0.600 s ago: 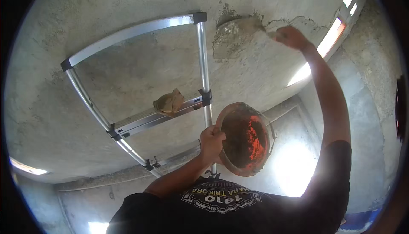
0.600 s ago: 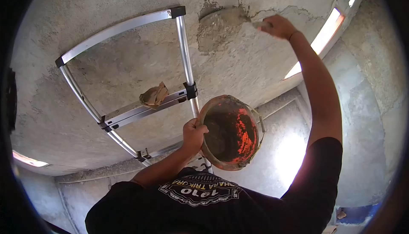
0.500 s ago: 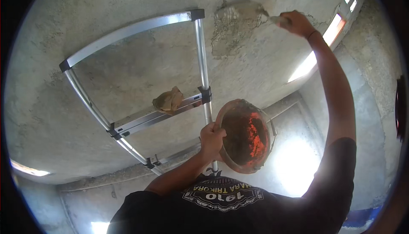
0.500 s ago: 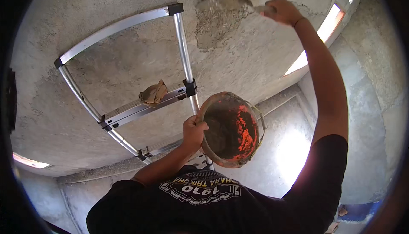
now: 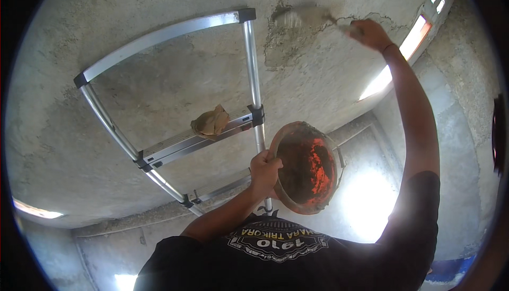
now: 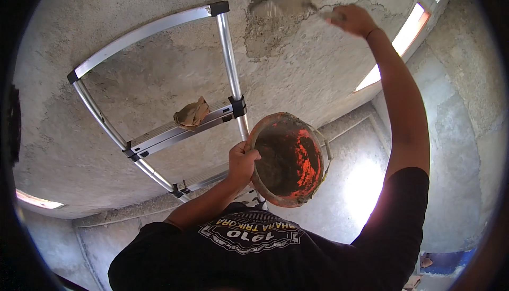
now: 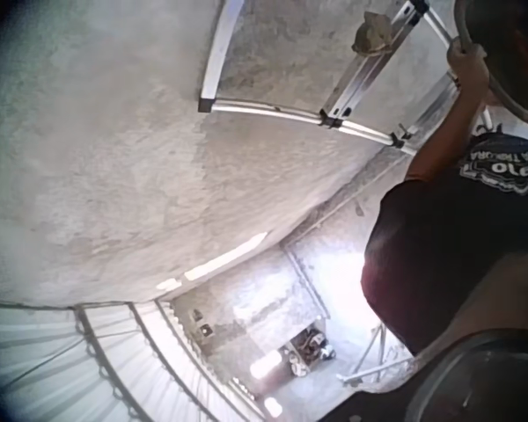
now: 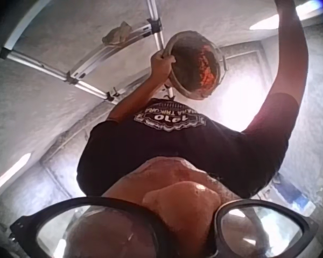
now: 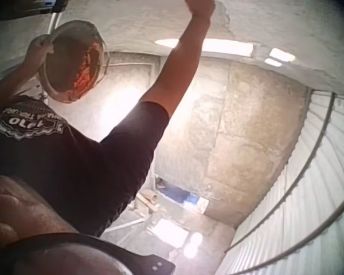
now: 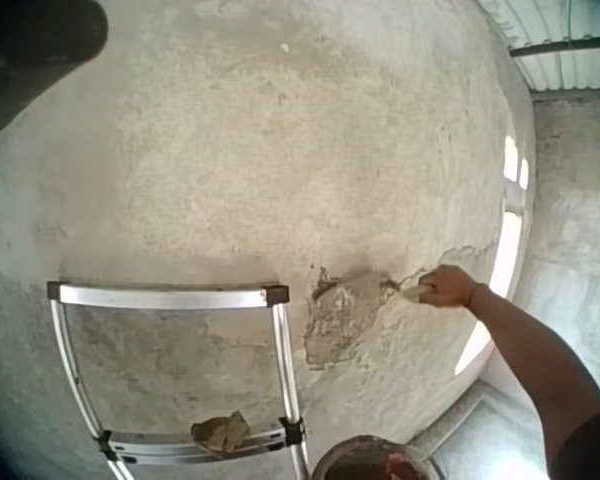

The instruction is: The person applies mortar to a wall using a trowel while holding a bucket, then climbs down a ladder and picks up a water bottle.

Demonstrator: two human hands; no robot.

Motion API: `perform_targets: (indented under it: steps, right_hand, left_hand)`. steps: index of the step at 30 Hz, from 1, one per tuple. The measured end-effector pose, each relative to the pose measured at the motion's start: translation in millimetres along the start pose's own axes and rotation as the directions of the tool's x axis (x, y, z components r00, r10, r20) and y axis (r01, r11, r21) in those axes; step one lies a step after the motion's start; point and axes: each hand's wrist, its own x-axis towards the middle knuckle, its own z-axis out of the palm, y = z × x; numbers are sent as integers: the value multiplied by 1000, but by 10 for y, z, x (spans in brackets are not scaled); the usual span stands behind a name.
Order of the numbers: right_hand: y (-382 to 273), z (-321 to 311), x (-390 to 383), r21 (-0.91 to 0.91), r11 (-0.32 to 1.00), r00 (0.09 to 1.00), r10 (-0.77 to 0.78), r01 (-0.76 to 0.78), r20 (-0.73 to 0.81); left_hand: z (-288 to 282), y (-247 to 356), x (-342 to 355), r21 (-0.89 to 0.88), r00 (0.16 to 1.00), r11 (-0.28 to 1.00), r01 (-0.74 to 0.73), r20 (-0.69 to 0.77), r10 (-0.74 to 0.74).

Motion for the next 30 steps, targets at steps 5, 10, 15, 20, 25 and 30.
perform_targets:
  steps: [5, 10, 15, 20, 25, 30]
  right_hand:
    - [-156, -326, 77, 235, 971, 999, 33, -39, 26]
    - [-306, 3, -77, 70, 996, 982, -66, 54, 177]
    - [-353, 153, -8, 36, 996, 992, -86, 83, 97]
    - [-303, -118, 162, 175, 984, 999, -20, 24, -26]
    - [-272, 122, -13, 329, 944, 1000, -4, 5, -4]
    - [-380, 288, -109, 154, 986, 975, -96, 66, 198]
  left_hand:
    - [-17, -22, 40, -34, 1000, 999, -15, -25, 14]
    - [3, -7, 33, -12, 1000, 1000, -14, -12, 14]
    - [-1, -22, 42, -34, 1000, 999, -11, -13, 11]
    - [-5, 15, 29, -14, 999, 1000, -12, -34, 11]
    - [-21, -30, 42, 0, 999, 1000, -3, -33, 3]
    - [-44, -20, 15, -56, 1000, 998, 3, -22, -4]
